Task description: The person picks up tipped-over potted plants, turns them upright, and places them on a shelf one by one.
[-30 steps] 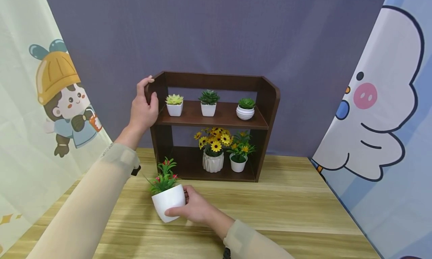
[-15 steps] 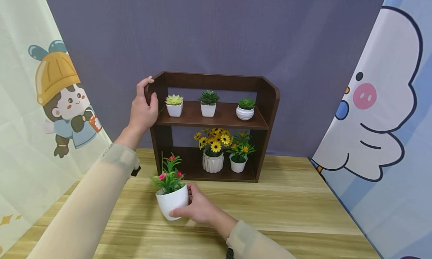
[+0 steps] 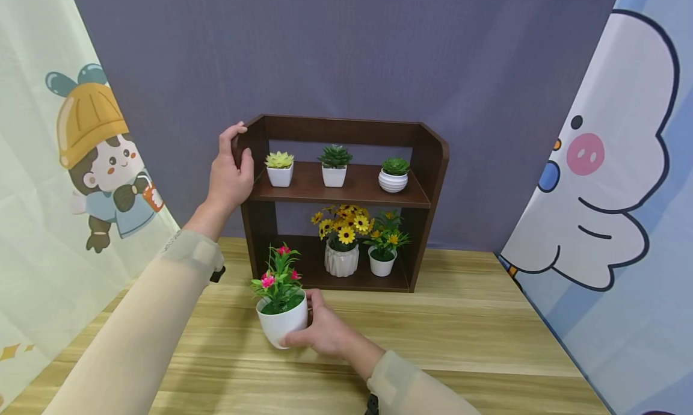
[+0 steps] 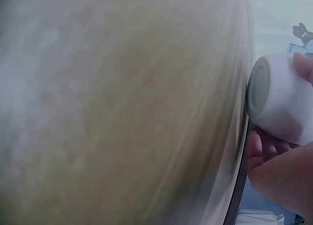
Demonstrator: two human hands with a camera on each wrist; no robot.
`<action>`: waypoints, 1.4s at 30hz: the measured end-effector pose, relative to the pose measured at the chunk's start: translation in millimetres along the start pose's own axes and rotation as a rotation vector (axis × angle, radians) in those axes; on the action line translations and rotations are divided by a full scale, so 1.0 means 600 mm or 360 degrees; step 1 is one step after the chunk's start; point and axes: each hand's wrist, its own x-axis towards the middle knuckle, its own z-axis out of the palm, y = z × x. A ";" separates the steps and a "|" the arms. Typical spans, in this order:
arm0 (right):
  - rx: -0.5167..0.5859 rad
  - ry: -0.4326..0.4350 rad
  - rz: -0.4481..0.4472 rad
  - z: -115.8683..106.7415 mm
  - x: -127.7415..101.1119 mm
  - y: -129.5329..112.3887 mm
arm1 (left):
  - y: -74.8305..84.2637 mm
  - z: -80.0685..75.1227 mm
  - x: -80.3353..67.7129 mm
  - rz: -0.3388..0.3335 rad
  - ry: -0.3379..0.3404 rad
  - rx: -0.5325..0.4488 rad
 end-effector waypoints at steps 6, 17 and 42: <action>-0.0068 0.0012 0.0008 -0.005 0.001 0.003 | 0.001 -0.001 0.000 0.0007 -0.0006 -0.0002; -0.0110 0.0007 0.0050 -0.009 0.001 0.001 | 0.002 -0.002 0.000 0.0005 -0.0005 -0.0001; -0.0069 -0.0019 0.0019 -0.002 0.007 0.010 | 0.002 -0.003 -0.002 0.0003 -0.0011 0.0022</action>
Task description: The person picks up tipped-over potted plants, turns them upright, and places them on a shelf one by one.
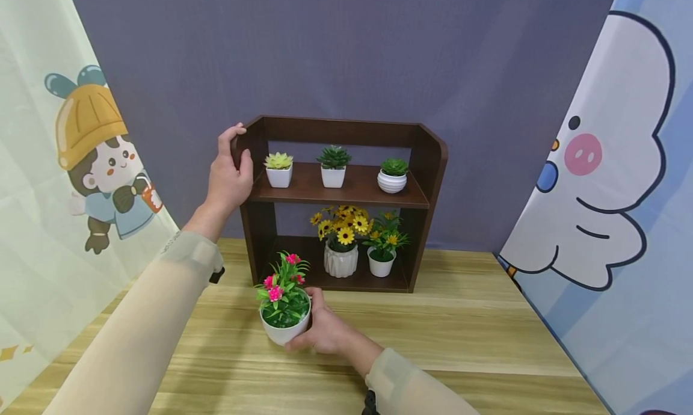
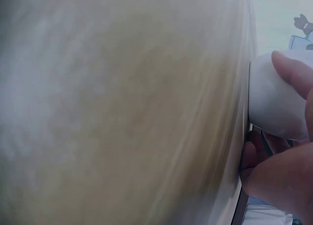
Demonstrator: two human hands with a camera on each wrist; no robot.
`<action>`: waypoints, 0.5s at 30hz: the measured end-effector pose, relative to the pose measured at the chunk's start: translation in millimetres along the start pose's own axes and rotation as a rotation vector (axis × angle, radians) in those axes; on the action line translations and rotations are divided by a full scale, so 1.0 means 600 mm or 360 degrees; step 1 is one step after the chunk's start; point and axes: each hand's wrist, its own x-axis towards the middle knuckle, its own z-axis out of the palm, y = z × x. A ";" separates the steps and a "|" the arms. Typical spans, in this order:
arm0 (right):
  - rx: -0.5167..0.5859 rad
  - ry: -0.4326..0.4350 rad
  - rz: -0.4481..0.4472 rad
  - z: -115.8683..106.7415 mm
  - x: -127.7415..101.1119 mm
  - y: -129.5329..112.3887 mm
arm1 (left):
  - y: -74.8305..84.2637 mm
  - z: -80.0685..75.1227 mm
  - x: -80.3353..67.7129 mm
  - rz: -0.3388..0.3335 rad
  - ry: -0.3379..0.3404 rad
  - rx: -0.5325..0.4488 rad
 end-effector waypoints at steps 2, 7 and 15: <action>-0.0001 0.0000 0.0000 0.001 0.001 0.000 | 0.000 0.000 0.001 0.0003 0.0003 -0.0001; -0.0005 0.0006 -0.0006 0.005 0.002 0.000 | -0.002 0.001 0.002 0.0005 0.0013 -0.0009; -0.0016 -0.0059 0.0023 -0.007 0.002 0.003 | -0.001 0.001 0.001 -0.0004 0.0008 -0.0011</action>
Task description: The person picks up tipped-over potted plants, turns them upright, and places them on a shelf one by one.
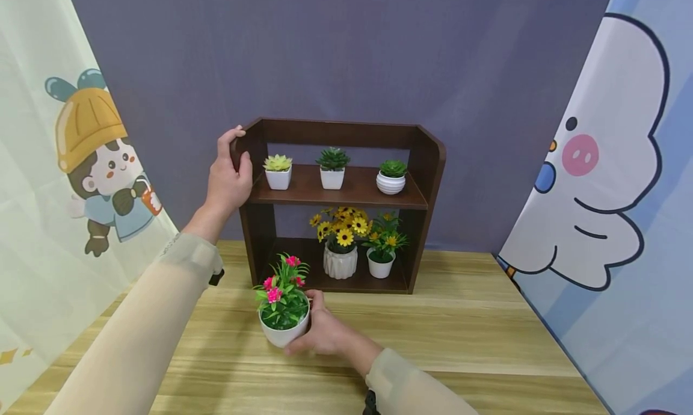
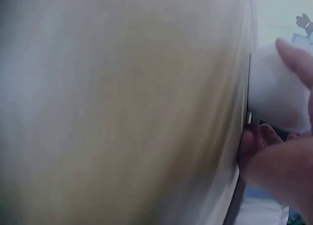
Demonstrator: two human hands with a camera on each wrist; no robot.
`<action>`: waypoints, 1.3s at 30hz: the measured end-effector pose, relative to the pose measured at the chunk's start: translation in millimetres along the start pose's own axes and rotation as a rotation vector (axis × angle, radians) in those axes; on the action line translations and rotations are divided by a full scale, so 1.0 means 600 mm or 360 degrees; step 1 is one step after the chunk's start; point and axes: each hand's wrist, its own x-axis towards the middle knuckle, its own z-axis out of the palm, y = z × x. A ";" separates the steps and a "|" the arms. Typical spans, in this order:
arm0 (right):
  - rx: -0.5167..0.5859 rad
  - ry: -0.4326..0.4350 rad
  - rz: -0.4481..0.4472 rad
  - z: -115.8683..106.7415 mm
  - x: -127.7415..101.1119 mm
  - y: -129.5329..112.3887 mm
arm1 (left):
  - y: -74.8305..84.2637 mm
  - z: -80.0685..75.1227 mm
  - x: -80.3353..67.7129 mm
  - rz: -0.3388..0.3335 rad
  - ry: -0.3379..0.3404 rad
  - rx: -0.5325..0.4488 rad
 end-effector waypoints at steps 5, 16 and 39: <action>0.0148 -0.0150 -0.0007 -0.025 0.007 0.014 | -0.001 -0.002 -0.001 -0.0010 0.0005 0.0002; 0.0178 -0.0252 -0.0014 -0.041 0.021 0.020 | -0.002 -0.004 -0.001 -0.0011 0.0016 0.0003; 0.0154 -0.0195 0.0001 -0.026 0.022 0.016 | 0.000 0.000 0.001 -0.0015 0.0011 -0.0015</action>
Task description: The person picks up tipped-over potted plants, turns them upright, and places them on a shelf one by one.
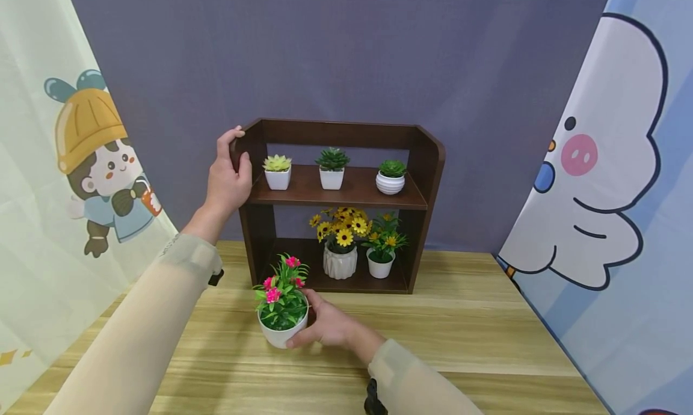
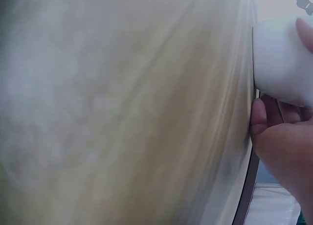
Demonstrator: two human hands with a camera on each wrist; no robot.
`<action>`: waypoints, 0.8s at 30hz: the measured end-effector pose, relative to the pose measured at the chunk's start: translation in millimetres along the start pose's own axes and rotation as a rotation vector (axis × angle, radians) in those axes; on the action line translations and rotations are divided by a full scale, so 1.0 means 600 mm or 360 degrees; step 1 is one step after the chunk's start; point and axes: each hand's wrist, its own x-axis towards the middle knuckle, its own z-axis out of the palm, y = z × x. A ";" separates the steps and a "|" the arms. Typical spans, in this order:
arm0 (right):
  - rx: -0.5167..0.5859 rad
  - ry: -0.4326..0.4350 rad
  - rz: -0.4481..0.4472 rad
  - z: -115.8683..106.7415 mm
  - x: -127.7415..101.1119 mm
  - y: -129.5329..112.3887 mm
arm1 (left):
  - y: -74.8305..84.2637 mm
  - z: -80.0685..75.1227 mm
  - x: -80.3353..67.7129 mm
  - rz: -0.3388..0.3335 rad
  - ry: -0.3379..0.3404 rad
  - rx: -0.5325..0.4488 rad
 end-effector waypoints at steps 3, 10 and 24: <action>-0.0022 0.0030 0.0045 0.002 -0.001 -0.002 | 0.000 0.000 0.000 -0.0002 0.0000 0.0002; 0.0000 0.0072 0.0038 0.013 -0.006 -0.010 | 0.002 0.000 -0.002 -0.0004 -0.0016 0.0001; 0.0022 0.0396 -0.0023 0.032 0.013 -0.019 | 0.000 0.000 -0.003 -0.0002 0.0000 -0.0002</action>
